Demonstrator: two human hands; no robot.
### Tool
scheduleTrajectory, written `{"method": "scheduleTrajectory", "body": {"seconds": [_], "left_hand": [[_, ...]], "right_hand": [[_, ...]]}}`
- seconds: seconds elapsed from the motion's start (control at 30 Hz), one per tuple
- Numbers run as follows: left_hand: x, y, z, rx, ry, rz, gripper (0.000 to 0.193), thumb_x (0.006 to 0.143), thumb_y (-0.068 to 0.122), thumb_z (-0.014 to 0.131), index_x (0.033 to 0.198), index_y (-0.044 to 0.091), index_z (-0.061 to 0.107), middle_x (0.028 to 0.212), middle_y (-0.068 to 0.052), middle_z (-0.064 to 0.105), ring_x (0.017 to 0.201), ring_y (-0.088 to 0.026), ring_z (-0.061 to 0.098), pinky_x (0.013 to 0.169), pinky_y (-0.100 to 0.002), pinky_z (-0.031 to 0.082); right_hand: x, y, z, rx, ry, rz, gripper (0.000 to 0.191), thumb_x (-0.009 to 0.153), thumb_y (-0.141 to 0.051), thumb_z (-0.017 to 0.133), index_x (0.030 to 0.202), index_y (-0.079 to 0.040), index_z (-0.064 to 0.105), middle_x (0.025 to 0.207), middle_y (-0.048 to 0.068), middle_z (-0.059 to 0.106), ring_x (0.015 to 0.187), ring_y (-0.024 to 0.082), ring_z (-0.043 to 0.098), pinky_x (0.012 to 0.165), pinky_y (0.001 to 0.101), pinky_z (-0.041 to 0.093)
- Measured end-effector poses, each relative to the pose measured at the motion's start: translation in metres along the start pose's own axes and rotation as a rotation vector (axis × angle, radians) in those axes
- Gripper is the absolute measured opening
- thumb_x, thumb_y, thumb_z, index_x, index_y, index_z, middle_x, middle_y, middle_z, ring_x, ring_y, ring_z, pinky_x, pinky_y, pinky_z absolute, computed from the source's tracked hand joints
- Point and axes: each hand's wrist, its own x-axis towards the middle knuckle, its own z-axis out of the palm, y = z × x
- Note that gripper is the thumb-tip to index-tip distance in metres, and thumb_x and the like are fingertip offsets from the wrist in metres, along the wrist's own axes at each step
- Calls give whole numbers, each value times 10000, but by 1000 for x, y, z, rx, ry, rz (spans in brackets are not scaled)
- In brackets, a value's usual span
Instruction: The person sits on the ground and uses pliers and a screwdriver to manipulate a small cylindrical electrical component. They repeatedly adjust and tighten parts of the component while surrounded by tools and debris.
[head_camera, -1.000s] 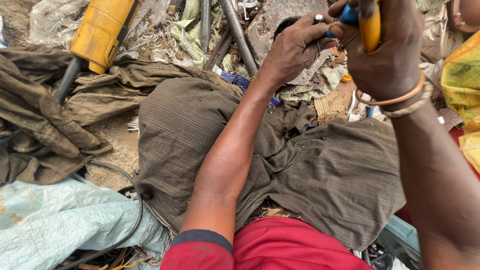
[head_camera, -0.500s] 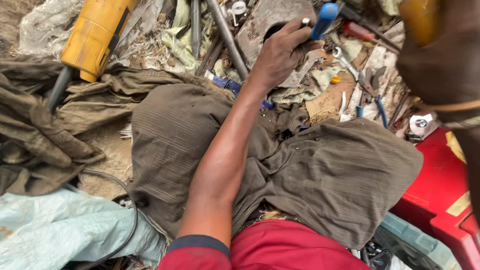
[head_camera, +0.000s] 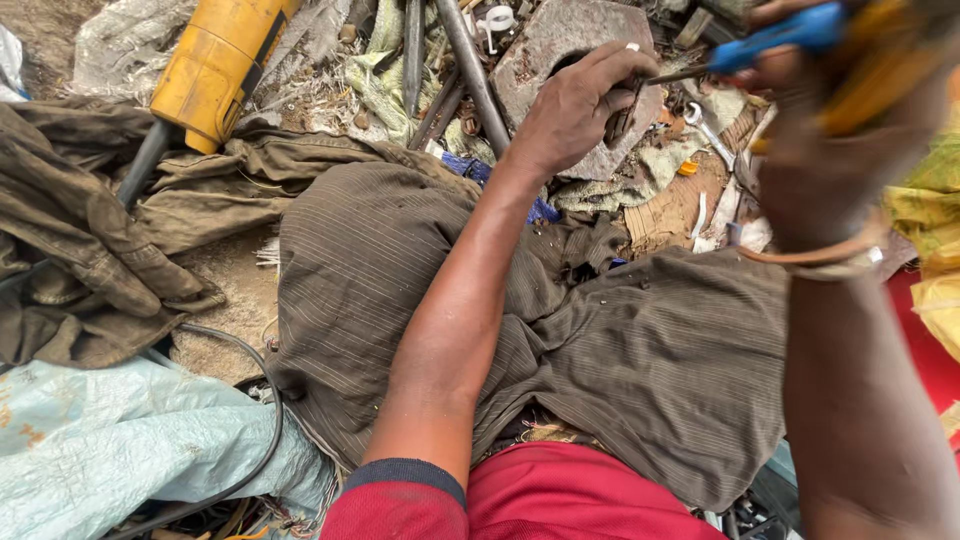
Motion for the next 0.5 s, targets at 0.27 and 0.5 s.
{"method": "scheduleTrajectory", "body": {"seconds": [0.27, 0.5], "left_hand": [[-4, 4, -3, -246, -74, -64, 265, 1047, 85, 548, 1132, 235, 749, 1395, 95, 612, 1028, -93, 734, 833, -287, 644], [-3, 6, -6, -199, -84, -69, 257, 1045, 70, 601, 1162, 226, 768, 1384, 118, 632, 1030, -85, 735, 853, -267, 657]], "right_hand": [[-6, 19, -5, 9, -86, -57, 238, 1185, 21, 587, 1364, 43, 432, 1217, 158, 626, 1146, 238, 679, 980, 315, 664], [5, 26, 3, -100, -96, -133, 246, 1180, -1, 631, 1365, 31, 473, 1209, 145, 684, 1114, 203, 704, 975, 300, 657]]}}
